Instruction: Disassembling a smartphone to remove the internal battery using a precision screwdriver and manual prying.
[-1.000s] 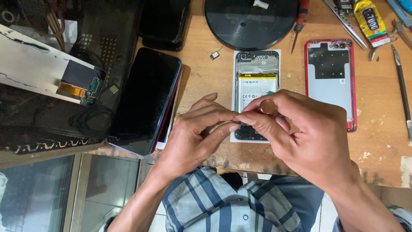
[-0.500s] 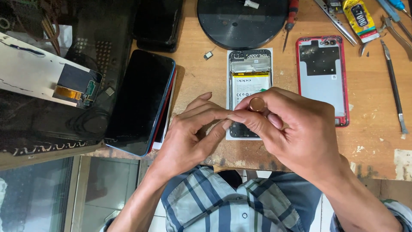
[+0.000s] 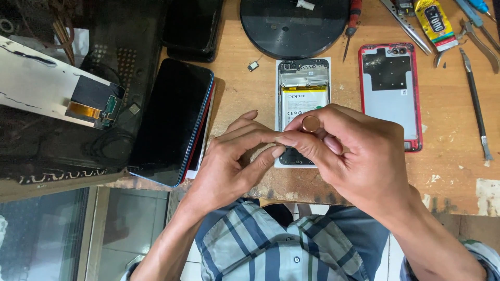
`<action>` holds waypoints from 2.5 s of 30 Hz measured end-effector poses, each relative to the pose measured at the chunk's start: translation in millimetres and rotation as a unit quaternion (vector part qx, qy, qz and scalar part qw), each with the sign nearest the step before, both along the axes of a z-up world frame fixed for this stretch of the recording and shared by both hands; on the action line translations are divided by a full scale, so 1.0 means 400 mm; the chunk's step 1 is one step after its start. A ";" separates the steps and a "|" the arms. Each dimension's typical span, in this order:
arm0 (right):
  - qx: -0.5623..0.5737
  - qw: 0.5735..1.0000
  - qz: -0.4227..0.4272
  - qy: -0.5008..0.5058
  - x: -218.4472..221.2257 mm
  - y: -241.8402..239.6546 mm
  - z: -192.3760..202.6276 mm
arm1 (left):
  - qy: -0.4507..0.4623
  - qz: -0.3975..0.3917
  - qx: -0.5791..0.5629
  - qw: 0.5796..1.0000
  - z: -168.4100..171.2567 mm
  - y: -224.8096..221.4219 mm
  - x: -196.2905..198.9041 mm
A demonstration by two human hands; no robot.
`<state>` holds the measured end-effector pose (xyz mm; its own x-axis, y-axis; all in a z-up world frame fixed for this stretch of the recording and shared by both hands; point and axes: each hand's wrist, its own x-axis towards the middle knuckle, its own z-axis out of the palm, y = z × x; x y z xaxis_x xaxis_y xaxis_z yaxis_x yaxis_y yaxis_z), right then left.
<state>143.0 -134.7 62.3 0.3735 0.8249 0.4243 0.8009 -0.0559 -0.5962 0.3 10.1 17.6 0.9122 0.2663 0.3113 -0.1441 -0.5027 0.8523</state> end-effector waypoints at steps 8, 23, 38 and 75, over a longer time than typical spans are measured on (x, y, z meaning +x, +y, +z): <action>0.019 0.999 0.026 -0.018 -0.011 -0.004 -0.008 | 0.002 -0.008 -0.002 1.000 0.009 -0.002 -0.001; -0.140 0.979 0.042 -0.141 -0.027 -0.008 0.076 | -0.045 -0.024 0.017 0.999 -0.016 -0.005 -0.005; -0.281 0.885 0.011 -0.371 -0.044 0.044 0.103 | -0.077 0.012 -0.003 0.997 -0.021 -0.010 -0.002; -0.164 0.975 0.018 -0.150 -0.031 0.020 0.059 | -0.028 -0.011 0.001 1.000 0.021 -0.033 0.007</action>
<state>130.5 -126.8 85.8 0.2406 0.9449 0.2218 0.9415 -0.1716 -0.2902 3.2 -3.2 26.2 0.8993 0.2459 0.3616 -0.2018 -0.5002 0.8421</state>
